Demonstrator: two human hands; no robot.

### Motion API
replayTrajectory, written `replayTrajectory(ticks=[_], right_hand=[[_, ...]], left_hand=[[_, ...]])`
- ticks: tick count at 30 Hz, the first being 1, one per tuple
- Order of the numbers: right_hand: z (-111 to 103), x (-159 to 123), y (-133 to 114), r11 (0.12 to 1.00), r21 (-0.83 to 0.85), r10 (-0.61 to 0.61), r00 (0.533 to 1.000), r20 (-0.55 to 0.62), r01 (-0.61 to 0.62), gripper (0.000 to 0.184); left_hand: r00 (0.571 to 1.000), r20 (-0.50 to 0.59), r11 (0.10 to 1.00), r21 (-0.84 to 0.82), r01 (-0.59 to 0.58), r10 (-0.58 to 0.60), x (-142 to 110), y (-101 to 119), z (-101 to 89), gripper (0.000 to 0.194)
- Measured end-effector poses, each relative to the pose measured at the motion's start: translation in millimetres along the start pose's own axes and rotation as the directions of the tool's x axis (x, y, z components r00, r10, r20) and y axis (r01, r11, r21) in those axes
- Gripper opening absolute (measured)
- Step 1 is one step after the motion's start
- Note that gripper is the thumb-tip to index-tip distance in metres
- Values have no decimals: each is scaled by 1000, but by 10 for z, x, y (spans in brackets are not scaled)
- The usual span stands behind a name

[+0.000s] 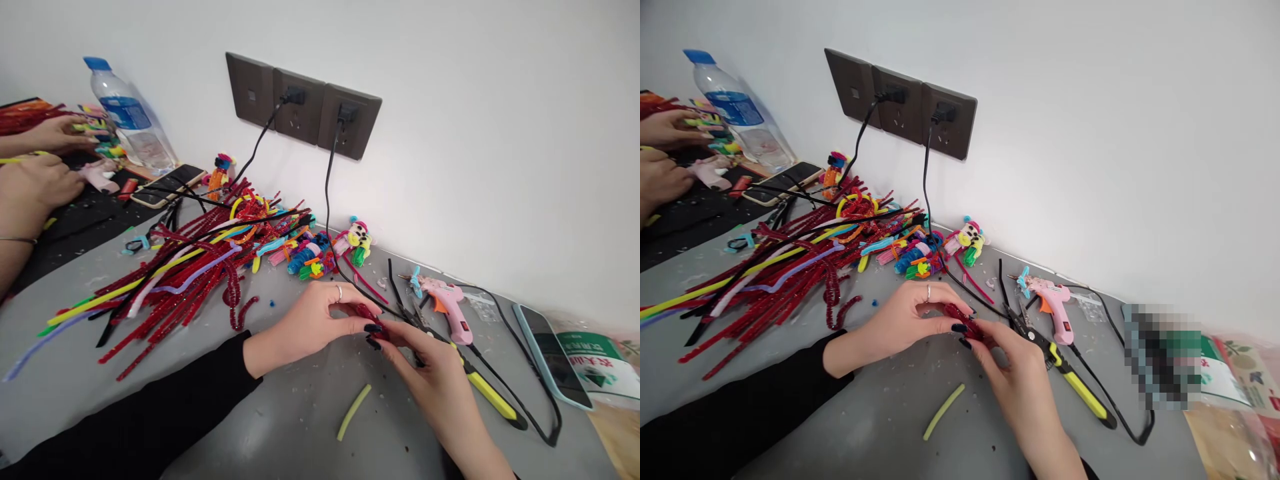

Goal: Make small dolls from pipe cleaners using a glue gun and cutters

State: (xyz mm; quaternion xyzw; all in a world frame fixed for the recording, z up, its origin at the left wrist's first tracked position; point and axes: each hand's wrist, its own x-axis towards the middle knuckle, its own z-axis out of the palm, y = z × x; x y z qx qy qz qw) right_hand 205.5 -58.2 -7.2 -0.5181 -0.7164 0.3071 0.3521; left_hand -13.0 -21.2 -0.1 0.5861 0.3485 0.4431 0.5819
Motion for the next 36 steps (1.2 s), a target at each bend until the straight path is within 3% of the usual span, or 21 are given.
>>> replayTrajectory(ticks=[9, 25, 30, 36], right_hand=[[-32, 67, -99, 995, -44, -91, 996, -3, 91, 19], [-37, 73, -111, 948, -207, -247, 969, 2, 242, 25], [-43, 63, -77, 959, -198, -205, 979, 8, 203, 26], [-41, 51, -82, 995, -93, -28, 1000, 8, 29, 29]], left_hand=[[998, 2, 998, 42, -57, 57, 6, -27, -16, 12], [1000, -4, 999, 26, -29, 29, 17, -53, -10, 12], [1000, -10, 1000, 15, -2, 2, 11, -37, -3, 12], [999, -34, 999, 27, -20, 21, 19, -15, 1, 11]])
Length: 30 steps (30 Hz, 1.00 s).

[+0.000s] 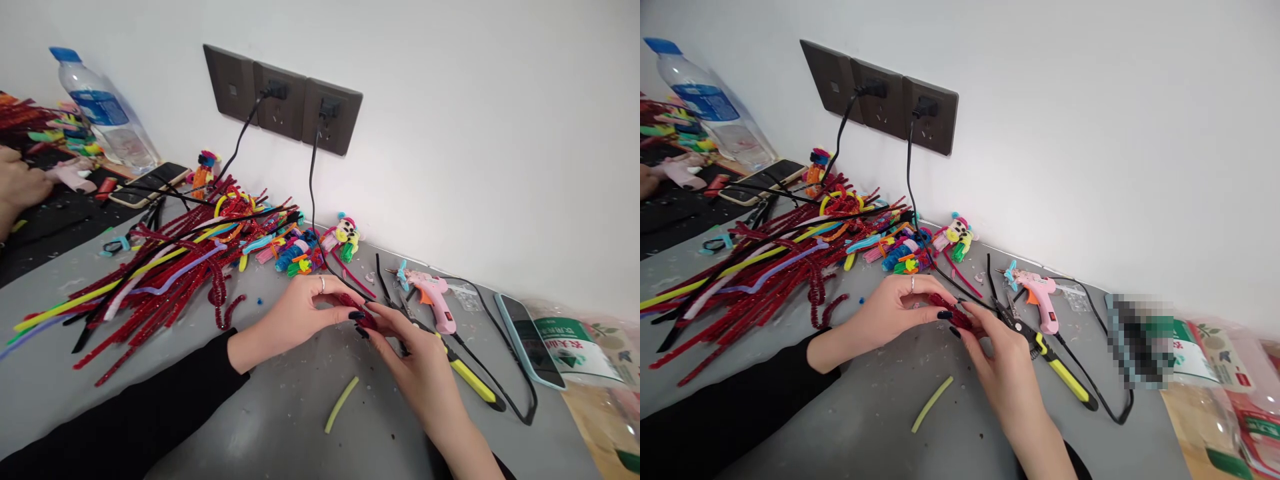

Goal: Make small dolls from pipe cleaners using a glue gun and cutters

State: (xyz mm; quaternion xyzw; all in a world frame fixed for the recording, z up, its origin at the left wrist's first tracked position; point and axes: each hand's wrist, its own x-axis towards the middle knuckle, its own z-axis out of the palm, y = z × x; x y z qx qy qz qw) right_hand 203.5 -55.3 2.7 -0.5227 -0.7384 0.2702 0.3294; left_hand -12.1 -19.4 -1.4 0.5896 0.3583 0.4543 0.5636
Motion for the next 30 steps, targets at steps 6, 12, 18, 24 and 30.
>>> replayTrajectory(ticks=[6, 12, 18, 24, 30], right_hand=[[-4, 11, -72, 999, 34, -10, 999, -31, 11, 19], [6, 6, -26, 994, -63, -95, 993, -66, 91, 24], [17, 13, -42, 985, -97, -147, 987, -61, 140, 27], [30, 4, -48, 986, -103, -136, 988, -69, 128, 27], [48, -13, -33, 991, -70, -117, 991, -65, 112, 24]], left_hand=[[1000, 3, 1000, 18, 7, -7, 0, 23, 3, 12], [1000, -16, 1000, 19, 2, -2, -11, 17, 13, 12], [1000, -23, 1000, 27, -5, 5, -15, 5, 8, 11], [1000, -28, 998, 55, 1, 1, -16, -6, 2, 12], [998, -44, 995, 90, -31, 36, -28, -20, 11, 11]])
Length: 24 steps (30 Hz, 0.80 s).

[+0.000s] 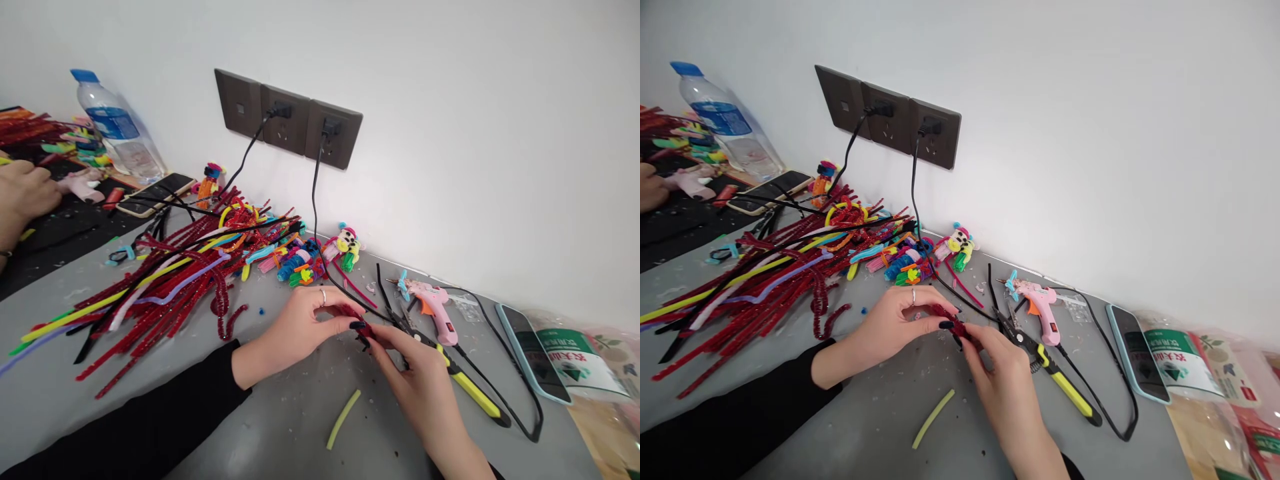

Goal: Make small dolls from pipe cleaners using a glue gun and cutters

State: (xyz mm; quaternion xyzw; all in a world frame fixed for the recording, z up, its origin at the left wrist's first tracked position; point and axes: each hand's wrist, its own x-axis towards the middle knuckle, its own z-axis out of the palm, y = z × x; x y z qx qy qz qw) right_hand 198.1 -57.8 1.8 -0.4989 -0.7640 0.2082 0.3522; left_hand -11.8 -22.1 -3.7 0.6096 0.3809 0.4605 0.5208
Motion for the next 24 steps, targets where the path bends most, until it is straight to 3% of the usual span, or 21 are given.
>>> replayTrajectory(ticks=[24], right_hand=[[21, -17, 4, 999, 33, 41, 999, 16, -41, 23]], left_hand=[[1000, -15, 999, 28, -22, 23, -6, 2, -1, 14]])
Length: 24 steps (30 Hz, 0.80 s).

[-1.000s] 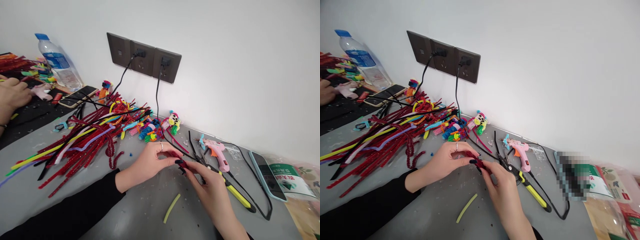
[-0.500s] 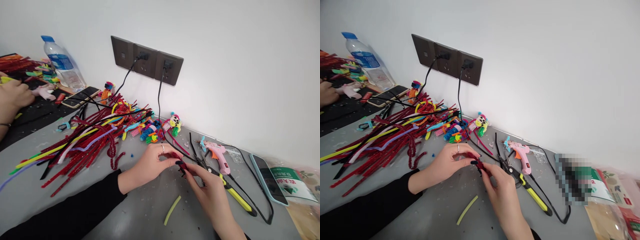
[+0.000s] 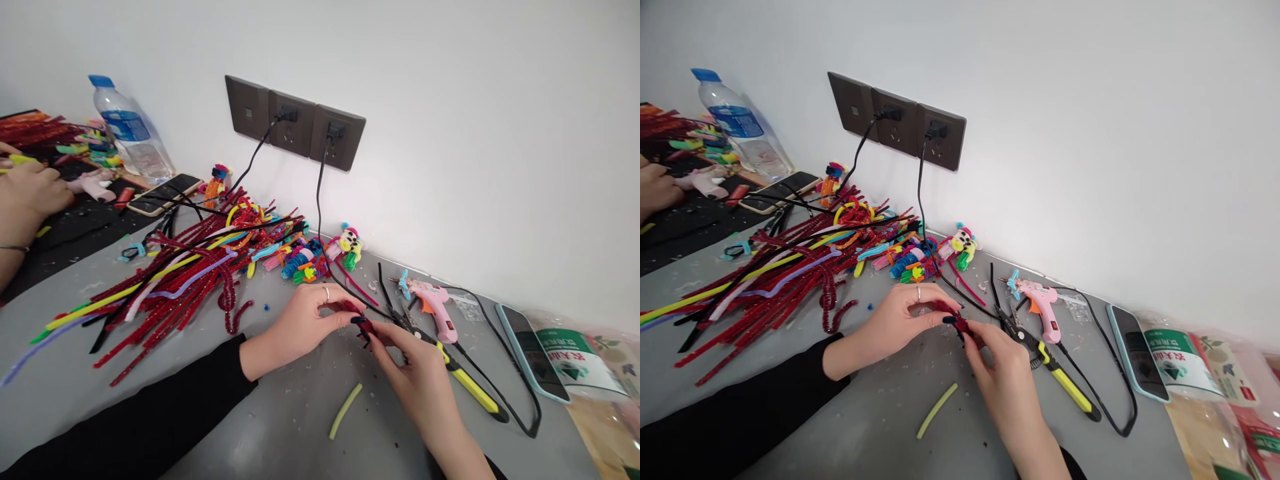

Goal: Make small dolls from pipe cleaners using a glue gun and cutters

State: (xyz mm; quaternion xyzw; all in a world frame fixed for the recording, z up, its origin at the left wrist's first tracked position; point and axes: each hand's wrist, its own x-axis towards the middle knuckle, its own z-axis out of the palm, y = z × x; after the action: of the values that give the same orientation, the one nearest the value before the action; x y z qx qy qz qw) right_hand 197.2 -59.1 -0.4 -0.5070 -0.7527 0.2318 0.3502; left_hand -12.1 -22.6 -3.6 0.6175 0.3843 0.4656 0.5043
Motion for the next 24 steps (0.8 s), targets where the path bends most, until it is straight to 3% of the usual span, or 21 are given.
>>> replayTrajectory(ticks=[17, 24], right_hand=[[15, 9, 12, 999, 43, -23, 999, -39, 24, 24], [31, 7, 26, 996, -2, -93, 995, -45, 93, 20]], left_hand=[[999, 0, 999, 8, -35, 35, 6, -22, 4, 13], [1000, 13, 1000, -4, -24, 24, -8, -12, 17, 15]])
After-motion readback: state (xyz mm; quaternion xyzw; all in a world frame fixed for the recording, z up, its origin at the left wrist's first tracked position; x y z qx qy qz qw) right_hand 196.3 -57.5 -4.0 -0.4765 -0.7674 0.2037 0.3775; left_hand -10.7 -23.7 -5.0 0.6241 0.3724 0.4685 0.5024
